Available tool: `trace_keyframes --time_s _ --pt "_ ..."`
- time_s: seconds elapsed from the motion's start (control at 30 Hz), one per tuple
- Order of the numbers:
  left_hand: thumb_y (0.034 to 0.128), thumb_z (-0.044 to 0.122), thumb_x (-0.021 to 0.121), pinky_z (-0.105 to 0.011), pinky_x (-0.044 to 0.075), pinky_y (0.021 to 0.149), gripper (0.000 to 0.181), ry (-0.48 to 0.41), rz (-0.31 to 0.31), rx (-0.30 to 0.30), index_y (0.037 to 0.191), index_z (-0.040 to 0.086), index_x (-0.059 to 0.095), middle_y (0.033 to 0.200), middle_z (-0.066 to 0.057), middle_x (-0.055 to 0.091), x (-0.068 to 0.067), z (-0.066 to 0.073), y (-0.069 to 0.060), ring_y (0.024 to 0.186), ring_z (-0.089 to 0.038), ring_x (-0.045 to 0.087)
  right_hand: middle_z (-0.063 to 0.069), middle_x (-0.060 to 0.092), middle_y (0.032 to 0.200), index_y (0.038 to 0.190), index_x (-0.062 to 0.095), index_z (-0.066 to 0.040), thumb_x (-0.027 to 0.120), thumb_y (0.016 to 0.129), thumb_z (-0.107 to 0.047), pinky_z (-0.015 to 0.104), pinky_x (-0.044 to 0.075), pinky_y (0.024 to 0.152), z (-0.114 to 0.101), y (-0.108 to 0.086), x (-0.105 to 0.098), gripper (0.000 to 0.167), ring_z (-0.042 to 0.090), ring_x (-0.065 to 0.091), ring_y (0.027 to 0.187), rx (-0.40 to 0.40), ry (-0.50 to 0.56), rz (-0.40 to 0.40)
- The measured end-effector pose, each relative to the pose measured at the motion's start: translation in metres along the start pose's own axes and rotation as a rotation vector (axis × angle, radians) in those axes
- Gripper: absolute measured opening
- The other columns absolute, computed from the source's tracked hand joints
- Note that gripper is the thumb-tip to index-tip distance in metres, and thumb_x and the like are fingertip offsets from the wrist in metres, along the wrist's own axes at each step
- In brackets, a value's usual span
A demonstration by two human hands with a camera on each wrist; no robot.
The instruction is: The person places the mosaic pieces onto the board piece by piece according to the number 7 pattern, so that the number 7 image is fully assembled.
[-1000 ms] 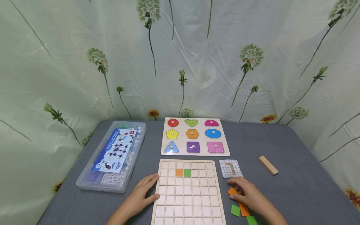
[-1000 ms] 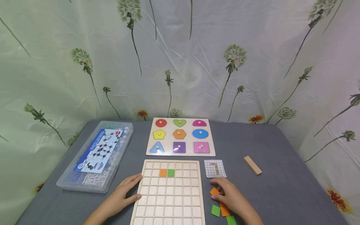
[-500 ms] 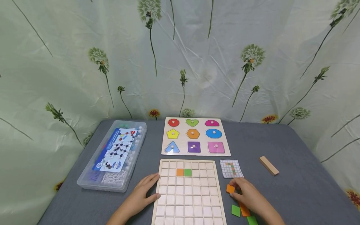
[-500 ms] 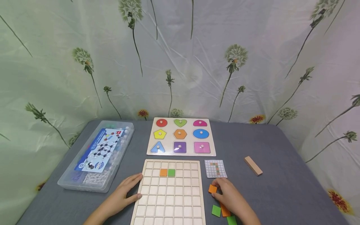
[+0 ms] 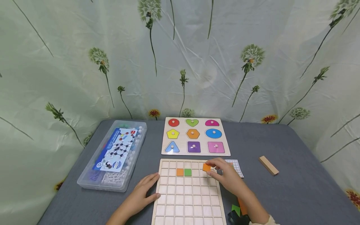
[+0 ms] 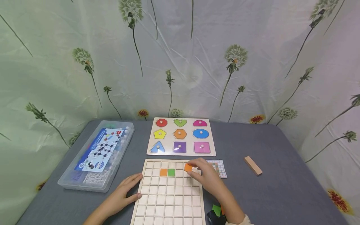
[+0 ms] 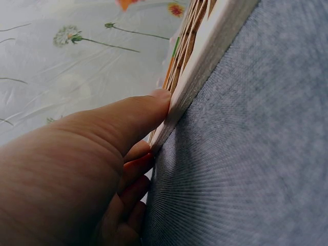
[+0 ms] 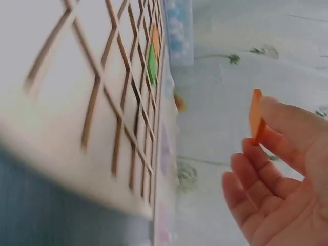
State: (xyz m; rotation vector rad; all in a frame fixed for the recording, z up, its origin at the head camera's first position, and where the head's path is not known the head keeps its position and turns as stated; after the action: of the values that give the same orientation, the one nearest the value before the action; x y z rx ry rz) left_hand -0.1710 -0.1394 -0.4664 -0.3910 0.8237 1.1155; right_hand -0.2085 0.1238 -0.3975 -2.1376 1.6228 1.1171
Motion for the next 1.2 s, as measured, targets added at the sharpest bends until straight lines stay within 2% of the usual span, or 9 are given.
trace_keyframes --time_s 0.2,0.3,0.43,0.6,0.87,0.97,1.1,1.2 --pt "0.0839 0.041 0.059 -0.055 0.029 0.092 0.066 -0.004 0.005 0.002 0.134 0.002 0.042 0.135 -0.011 0.040 0.000 0.000 0.002 0.123 -0.033 0.032 -0.004 0.059 0.099 0.106 0.064 -0.008 0.070 0.078 -0.010 0.028 0.047 0.076 0.004 0.016 0.027 0.029 0.016 0.055 0.089 -0.002 0.096 0.017" --pt "0.0839 0.041 0.059 -0.055 0.029 0.093 0.066 -0.001 0.008 0.004 0.134 0.002 0.042 0.134 -0.011 0.041 -0.001 0.001 0.002 0.123 -0.033 0.032 -0.002 0.060 0.097 0.103 0.064 -0.005 0.070 0.078 -0.009 0.027 0.048 0.076 0.012 0.019 0.040 0.026 0.016 0.057 0.087 0.013 0.075 -0.004" --pt "0.0838 0.041 0.059 -0.055 0.030 0.093 0.066 -0.001 0.002 0.001 0.134 0.002 0.042 0.134 -0.011 0.040 -0.001 0.001 0.002 0.123 -0.033 0.032 -0.004 0.057 0.094 0.098 0.064 -0.008 0.070 0.078 -0.010 0.025 0.046 0.073 0.021 0.019 0.052 0.020 0.012 0.053 0.083 0.002 0.013 -0.041" --pt "0.0837 0.041 0.060 -0.054 0.030 0.093 0.066 0.003 0.005 -0.001 0.134 0.002 0.042 0.134 -0.011 0.041 -0.002 0.001 0.001 0.123 -0.033 0.032 -0.004 0.055 0.096 0.098 0.064 -0.010 0.069 0.079 -0.011 0.026 0.044 0.071 0.021 0.018 0.056 0.020 0.011 0.049 0.084 -0.029 -0.001 -0.076" --pt "0.0836 0.041 0.060 -0.054 0.030 0.093 0.066 0.004 0.002 0.000 0.134 0.002 0.042 0.134 -0.011 0.041 -0.002 0.002 0.001 0.123 -0.033 0.033 -0.006 0.054 0.095 0.095 0.065 -0.012 0.068 0.080 -0.011 0.026 0.043 0.069 0.022 0.018 0.056 0.015 0.009 0.047 0.081 -0.005 -0.008 -0.059" --pt "0.0837 0.041 0.060 -0.055 0.030 0.092 0.066 0.002 0.000 -0.005 0.134 0.002 0.042 0.134 -0.011 0.040 -0.002 0.001 0.000 0.123 -0.033 0.032 -0.007 0.053 0.094 0.096 0.065 -0.014 0.068 0.080 -0.013 0.026 0.043 0.070 0.022 0.019 0.058 0.016 0.009 0.046 0.081 0.012 -0.005 -0.080" --pt "0.0836 0.041 0.060 -0.055 0.030 0.092 0.066 0.005 0.002 -0.001 0.134 0.002 0.042 0.134 -0.011 0.041 -0.002 0.001 0.000 0.123 -0.033 0.033 -0.005 0.054 0.097 0.102 0.063 -0.011 0.068 0.081 -0.015 0.028 0.044 0.075 0.024 0.017 0.057 0.023 0.012 0.049 0.086 0.045 0.058 -0.117" --pt "0.0835 0.040 0.060 -0.055 0.030 0.092 0.066 0.005 0.004 0.003 0.134 0.002 0.042 0.134 -0.011 0.041 -0.002 0.002 0.000 0.123 -0.033 0.033 0.000 0.056 0.100 0.109 0.060 -0.007 0.067 0.081 -0.016 0.031 0.045 0.079 0.024 0.015 0.048 0.030 0.017 0.051 0.090 0.069 0.132 -0.129"
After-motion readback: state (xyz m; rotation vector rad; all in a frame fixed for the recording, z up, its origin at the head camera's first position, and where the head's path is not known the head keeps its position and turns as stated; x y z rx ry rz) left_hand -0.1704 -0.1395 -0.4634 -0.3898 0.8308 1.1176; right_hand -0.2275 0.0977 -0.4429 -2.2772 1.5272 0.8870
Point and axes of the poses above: each hand's wrist, its own y-axis towards the middle knuckle, its own x-axis out of the palm, z = x × y, the point moved 9 cm from there along y, towards the middle knuckle
